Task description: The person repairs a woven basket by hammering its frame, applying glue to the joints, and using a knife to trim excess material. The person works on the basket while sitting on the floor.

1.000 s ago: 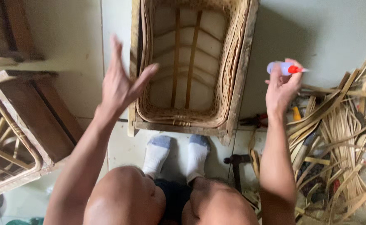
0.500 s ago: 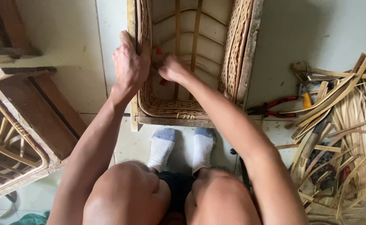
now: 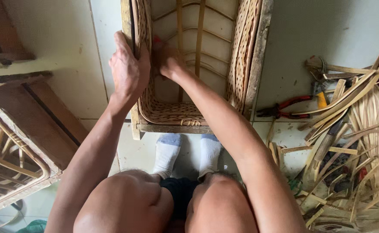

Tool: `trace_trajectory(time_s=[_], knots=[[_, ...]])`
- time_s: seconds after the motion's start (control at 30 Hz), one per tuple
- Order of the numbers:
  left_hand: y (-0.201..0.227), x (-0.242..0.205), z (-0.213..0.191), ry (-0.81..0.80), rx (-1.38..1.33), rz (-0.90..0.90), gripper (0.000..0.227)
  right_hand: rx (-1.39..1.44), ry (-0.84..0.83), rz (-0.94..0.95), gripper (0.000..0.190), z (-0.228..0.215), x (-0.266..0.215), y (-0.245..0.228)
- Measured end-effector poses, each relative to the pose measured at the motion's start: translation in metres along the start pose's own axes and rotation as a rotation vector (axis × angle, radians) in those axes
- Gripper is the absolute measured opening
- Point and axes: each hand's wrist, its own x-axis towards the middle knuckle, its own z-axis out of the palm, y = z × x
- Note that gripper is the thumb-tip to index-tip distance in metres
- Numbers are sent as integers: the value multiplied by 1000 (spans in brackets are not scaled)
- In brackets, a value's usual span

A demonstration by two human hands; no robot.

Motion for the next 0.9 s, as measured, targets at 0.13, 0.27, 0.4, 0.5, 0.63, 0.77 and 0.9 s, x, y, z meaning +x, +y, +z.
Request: trace_trajectory(time_s=[0.13,0.27,0.4,0.5,0.63,0.77,0.9], knots=[[9,1,-4,5,-49,-25,18,-17,7,-8,36,-8,-6,-10],[17,3,-9,-20,-21,-74,22,-34,4,-9,39,-11,-2,-11],[22,-1,-12,15,-41,-21,26,-46,-4,-6,43,-10,-7,-12],[23,2,-12,5,-15,-35,26,-78,-27,-10,46,-12,-20,-7],[18,2,-9,-19,-5,-95,26,-176,-113,-7,50,-1,-41,10],[14,-1,-8,55,-6,64,25,-162,-108,-25,53,5,-34,11],[6,-2,-5,7,7,20,24,-102,-101,18,50,7,-34,7]])
